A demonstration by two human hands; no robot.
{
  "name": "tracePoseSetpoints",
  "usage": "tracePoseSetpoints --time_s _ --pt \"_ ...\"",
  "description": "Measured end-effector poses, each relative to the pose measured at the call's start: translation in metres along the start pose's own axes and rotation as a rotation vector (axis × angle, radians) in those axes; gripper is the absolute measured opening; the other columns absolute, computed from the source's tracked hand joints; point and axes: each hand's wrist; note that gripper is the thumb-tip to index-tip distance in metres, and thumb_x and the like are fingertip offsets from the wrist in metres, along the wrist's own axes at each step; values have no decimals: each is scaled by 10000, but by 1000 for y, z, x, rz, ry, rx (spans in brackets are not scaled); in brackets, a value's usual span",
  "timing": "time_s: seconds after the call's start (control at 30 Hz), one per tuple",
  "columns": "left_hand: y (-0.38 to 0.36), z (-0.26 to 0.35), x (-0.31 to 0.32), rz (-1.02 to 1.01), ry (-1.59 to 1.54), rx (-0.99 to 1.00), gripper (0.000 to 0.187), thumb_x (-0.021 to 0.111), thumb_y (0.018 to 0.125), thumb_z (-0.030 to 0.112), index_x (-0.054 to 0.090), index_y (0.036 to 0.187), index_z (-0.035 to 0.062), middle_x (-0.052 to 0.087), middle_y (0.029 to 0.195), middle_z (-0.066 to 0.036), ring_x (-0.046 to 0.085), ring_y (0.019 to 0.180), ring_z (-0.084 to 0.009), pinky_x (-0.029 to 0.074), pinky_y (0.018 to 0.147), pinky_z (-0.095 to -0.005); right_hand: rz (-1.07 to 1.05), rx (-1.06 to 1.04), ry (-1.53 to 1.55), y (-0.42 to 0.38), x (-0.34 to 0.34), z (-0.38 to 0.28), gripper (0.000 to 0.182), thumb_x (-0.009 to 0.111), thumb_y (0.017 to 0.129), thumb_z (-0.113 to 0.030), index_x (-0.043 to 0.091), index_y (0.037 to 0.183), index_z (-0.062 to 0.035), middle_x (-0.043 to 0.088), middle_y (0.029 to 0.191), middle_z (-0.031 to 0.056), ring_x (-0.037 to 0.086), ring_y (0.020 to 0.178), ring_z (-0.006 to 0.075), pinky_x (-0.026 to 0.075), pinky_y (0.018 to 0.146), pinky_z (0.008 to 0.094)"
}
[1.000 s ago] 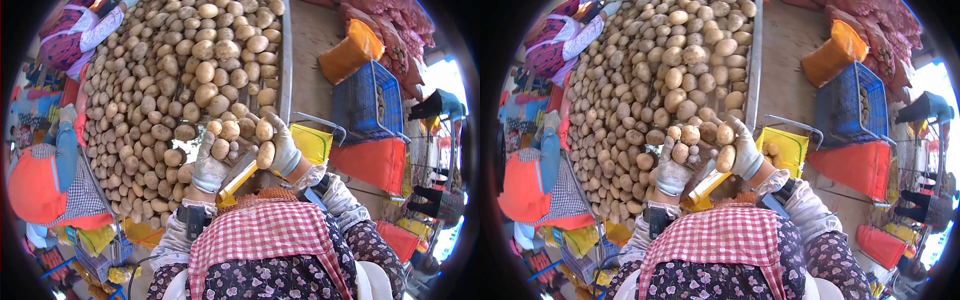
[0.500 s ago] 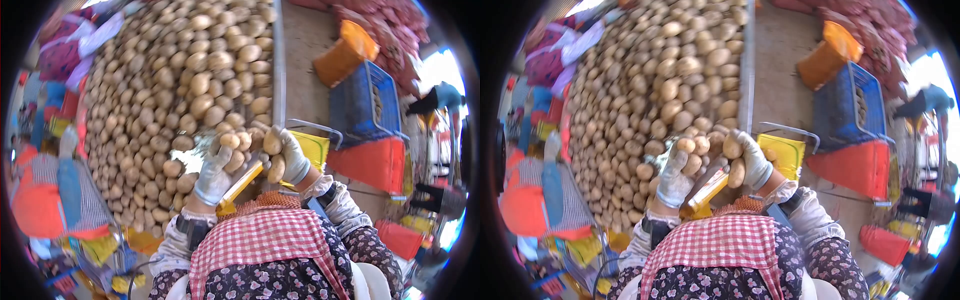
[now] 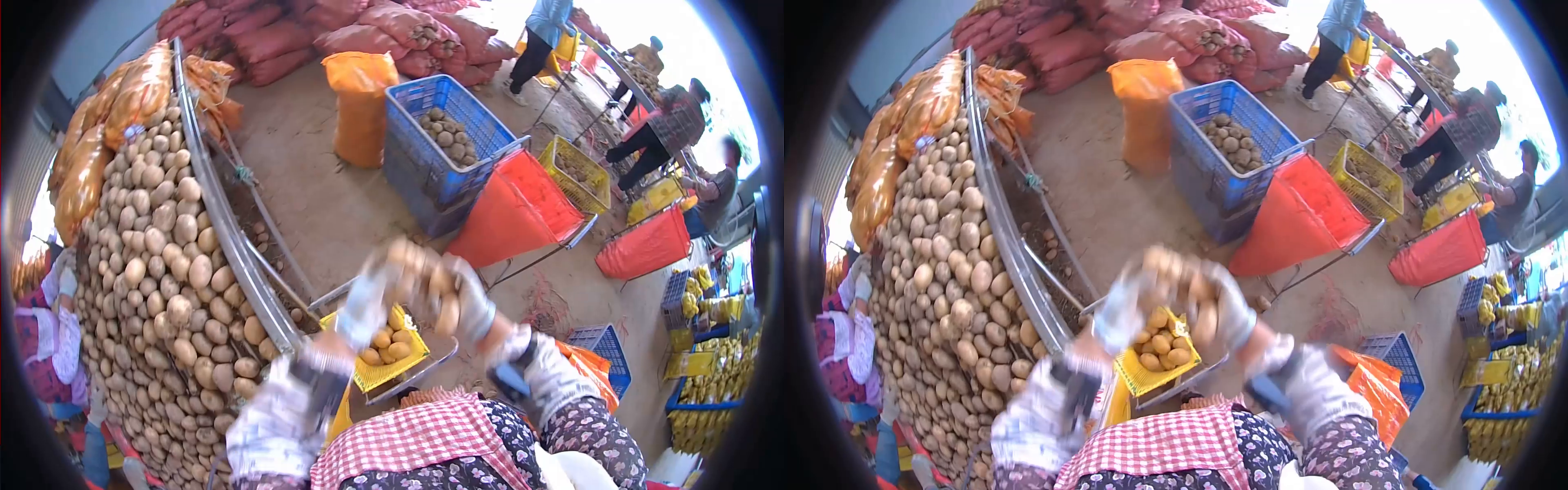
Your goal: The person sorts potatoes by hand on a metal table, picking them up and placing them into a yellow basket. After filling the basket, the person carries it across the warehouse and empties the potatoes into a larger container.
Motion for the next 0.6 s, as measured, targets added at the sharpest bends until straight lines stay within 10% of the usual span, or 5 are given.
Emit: tracePoseSetpoints --time_s 0.2,0.33,0.4,0.6 --pt "148 56 94 18 -5 200 767 605 897 87 110 1481 127 523 958 -34 562 715 -152 526 663 -300 87 -310 -49 76 -50 -113 364 568 889 -446 537 1034 -114 667 922 85 569 561 164 492 481 275" --pt "92 -44 68 -85 798 522 497 567 897 43 400 1357 -45 623 1033 -121 588 932 -157 497 823 -307 71 -12 79 41 -105 -48 392 554 889 -488 615 1070 -145 695 935 50 647 739 195 543 594 305" --pt "63 -68 42 -204 1377 553 385 581 902 234 570 1233 37 593 1222 -156 545 1149 -313 351 1027 -470 56 149 309 28 -136 -18 389 523 911 -481 644 1024 -129 696 919 58 655 745 200 540 579 301" --pt "42 -91 22 -246 1338 359 462 535 937 255 477 1342 39 538 1305 -164 501 1220 -299 312 1082 -396 20 53 484 -21 -173 9 443 560 869 -512 605 1109 -142 682 953 76 634 635 241 469 437 277"
Point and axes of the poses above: each hand's wrist, its own y-axis towards the middle knuckle, its own x-axis out of the palm, z = x × y
